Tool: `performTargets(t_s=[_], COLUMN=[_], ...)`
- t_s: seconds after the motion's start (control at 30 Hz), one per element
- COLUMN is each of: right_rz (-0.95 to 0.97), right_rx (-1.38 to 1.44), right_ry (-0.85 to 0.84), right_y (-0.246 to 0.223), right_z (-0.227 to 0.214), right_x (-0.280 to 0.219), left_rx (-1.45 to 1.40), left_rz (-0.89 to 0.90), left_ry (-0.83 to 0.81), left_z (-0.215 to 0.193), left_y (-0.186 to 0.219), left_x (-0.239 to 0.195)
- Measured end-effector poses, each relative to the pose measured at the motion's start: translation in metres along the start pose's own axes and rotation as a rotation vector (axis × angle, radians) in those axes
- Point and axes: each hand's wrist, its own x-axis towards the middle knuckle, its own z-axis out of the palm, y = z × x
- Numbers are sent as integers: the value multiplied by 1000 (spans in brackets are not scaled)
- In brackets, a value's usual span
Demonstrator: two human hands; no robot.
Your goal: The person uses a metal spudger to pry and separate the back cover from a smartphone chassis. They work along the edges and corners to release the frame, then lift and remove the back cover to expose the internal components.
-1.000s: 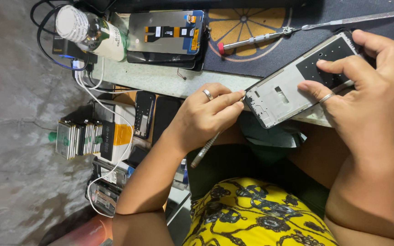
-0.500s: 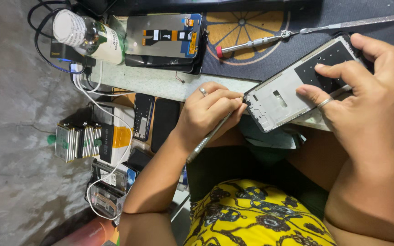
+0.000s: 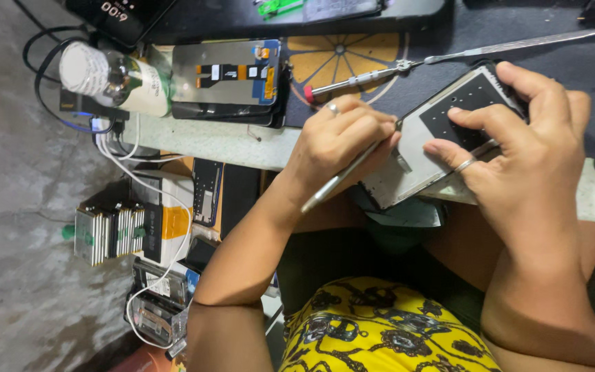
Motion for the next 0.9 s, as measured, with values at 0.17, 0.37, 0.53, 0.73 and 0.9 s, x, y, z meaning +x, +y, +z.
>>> performTargets(t_s=[0.17, 0.37, 0.53, 0.73, 0.9], right_rz=[17, 28, -15, -82, -71], right_rx=[12, -5, 28, 109, 112], right_ry=[-6, -6, -72, -198, -175], right_y=[-2, -8, -8, -10, -13], right_z=[-2, -4, -8, -8, -7], right_x=[4, 11, 14, 14, 13], left_rx=[34, 110, 143, 171, 238], left_rz=[69, 117, 55, -76, -57], left_ry=[-7, -15, -42, -105, -120], left_z=[21, 41, 37, 10, 12], left_y=[-12, -20, -10, 26, 35], left_x=[20, 38, 39, 5, -5])
